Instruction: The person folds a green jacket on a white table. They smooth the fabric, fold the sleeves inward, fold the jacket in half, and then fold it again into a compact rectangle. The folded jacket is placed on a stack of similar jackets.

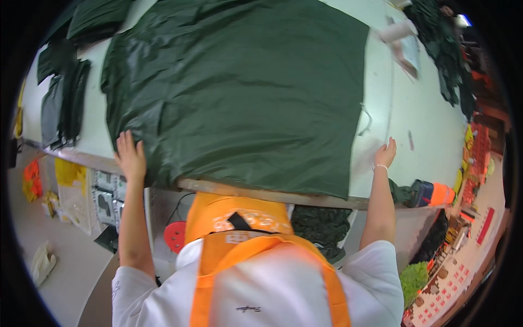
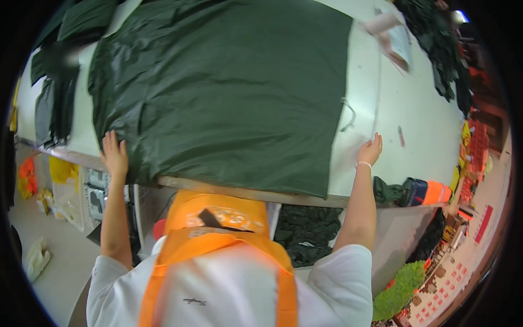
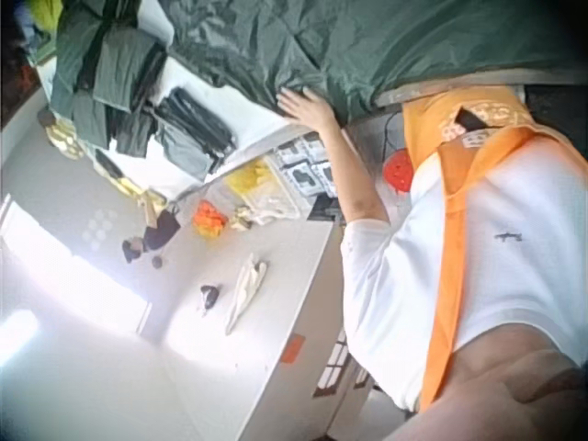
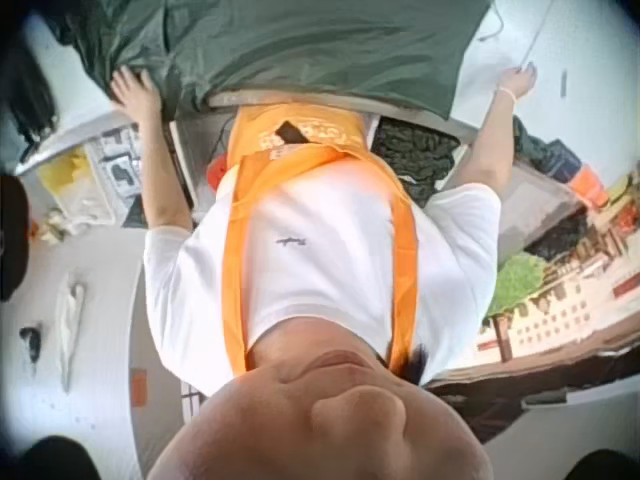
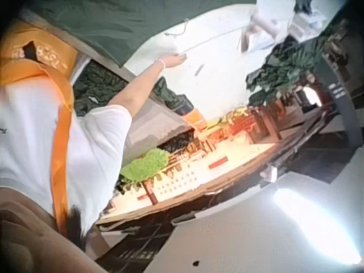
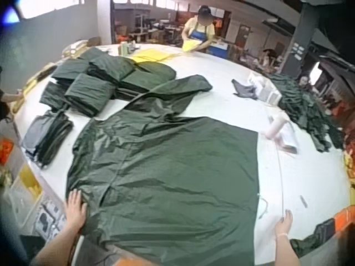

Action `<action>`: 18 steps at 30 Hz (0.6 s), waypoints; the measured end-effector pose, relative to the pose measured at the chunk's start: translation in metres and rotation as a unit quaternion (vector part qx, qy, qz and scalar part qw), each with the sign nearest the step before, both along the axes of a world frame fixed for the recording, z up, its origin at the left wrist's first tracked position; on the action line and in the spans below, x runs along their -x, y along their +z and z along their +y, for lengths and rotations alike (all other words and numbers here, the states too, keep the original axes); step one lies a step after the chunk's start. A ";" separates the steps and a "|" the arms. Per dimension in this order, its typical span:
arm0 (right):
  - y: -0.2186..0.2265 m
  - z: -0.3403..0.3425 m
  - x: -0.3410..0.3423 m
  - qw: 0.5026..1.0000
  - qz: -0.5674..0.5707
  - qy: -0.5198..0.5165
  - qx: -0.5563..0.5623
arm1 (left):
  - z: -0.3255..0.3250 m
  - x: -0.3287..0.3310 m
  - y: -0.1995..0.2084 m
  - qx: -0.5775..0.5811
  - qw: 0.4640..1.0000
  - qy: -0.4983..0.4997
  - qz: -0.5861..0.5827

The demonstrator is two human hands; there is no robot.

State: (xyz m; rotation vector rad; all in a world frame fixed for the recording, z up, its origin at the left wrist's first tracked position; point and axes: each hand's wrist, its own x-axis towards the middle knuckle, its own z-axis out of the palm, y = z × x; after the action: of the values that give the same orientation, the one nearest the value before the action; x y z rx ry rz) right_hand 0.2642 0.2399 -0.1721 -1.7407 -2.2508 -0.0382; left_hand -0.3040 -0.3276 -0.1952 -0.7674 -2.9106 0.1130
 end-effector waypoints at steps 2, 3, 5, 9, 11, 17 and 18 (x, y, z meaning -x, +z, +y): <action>-0.013 0.044 -0.051 0.997 -0.040 -0.061 0.018 | 0.001 -0.010 -0.003 0.004 1.000 0.006 -0.011; -0.012 0.059 -0.059 0.993 -0.054 -0.067 0.076 | 0.000 -0.021 0.005 0.014 1.000 0.008 -0.015; -0.027 0.093 -0.104 0.990 -0.016 -0.088 0.105 | 0.003 -0.038 0.025 0.044 0.999 0.011 -0.026; -0.074 0.183 -0.168 0.985 -0.104 -0.087 0.102 | -0.022 -0.047 0.030 0.060 0.998 -0.007 -0.022; -0.076 0.200 -0.155 0.982 -0.088 -0.083 0.143 | -0.041 -0.068 0.056 0.078 0.996 0.043 -0.011; -0.063 0.239 -0.224 0.959 -0.271 -0.036 0.075 | -0.010 -0.060 0.045 -0.037 0.998 0.014 -0.054; -0.079 0.206 -0.148 0.980 -0.125 -0.079 0.130 | -0.013 -0.085 0.080 -0.010 0.997 0.063 -0.035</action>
State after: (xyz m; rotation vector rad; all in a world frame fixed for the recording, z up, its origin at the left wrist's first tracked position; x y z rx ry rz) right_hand 0.4120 0.4458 -0.2511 -2.1582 -2.3730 0.0024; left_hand -0.2192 -0.3409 -0.1149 -0.5978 -3.0211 0.0710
